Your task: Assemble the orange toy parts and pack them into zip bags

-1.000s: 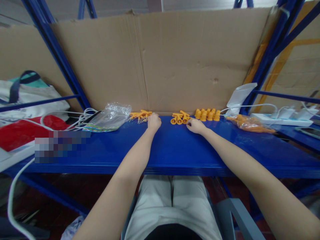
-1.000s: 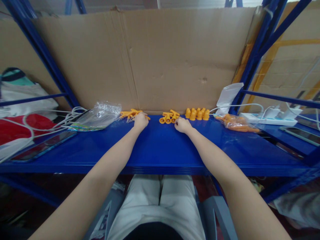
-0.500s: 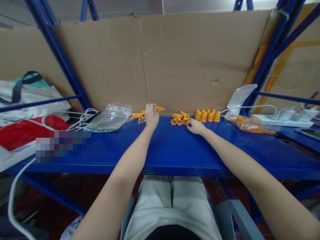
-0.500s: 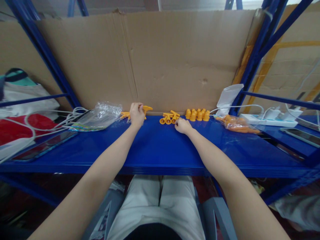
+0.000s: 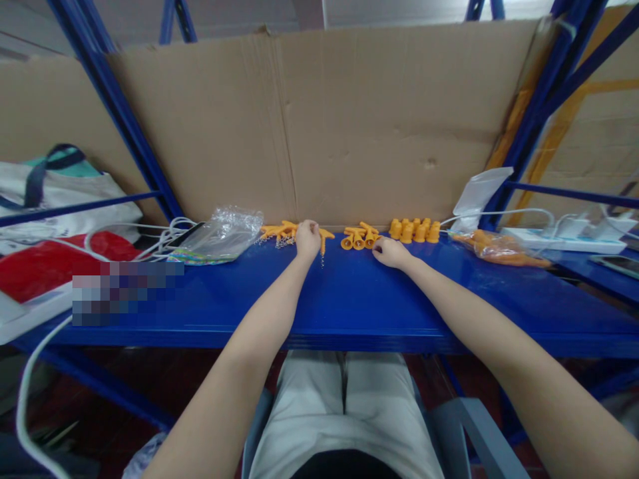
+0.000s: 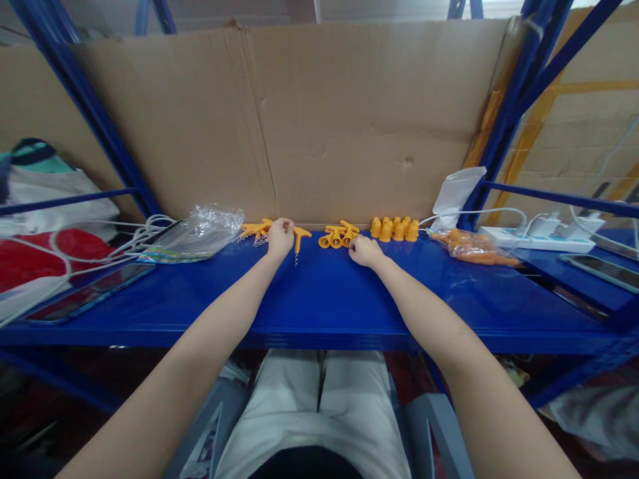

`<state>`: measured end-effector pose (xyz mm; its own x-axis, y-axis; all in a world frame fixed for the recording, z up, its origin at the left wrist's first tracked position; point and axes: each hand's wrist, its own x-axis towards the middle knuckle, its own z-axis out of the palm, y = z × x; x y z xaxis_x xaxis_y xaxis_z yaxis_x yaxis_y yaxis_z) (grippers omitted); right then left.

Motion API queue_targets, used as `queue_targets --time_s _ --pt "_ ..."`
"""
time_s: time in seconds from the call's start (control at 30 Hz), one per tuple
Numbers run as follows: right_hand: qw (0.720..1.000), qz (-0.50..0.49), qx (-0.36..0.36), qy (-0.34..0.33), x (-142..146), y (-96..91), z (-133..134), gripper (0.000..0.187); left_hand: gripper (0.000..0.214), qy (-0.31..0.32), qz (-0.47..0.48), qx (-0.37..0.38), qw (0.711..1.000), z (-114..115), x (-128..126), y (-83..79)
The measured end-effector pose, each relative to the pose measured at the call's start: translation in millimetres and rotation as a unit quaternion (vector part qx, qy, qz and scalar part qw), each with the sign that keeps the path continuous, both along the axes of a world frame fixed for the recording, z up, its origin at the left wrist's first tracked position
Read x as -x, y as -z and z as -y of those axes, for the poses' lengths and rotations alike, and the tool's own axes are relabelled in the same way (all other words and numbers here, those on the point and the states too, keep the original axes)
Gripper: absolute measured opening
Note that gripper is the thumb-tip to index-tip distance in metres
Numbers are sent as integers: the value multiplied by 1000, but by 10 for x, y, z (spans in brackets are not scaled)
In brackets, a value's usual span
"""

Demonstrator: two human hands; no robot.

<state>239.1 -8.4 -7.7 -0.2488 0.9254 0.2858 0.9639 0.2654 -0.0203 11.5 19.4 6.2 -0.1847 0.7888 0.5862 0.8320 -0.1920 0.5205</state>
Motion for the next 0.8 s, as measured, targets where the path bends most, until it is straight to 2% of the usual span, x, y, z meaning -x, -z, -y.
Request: queue_targets --time_s 0.23,0.33,0.43,0.6,0.7,0.8 --pt "1000 -1 -5 -1 -3 2 7 22 24 -33 -83 129 988 -29 101 110" --pt "1000 -4 -5 0 -3 4 9 23 27 -2 -145 173 974 -22 84 119" --pt "1000 -1 -6 0 0 2 10 23 32 31 -193 183 963 -1 53 114" --pt "1000 3 -3 1 4 -7 15 24 35 48 -224 172 958 30 39 111" --pt "1000 0 -3 5 3 -8 16 24 44 109 -234 144 955 24 33 119" --pt "1000 3 -4 7 0 -7 10 24 50 174 -261 157 936 22 5 114"
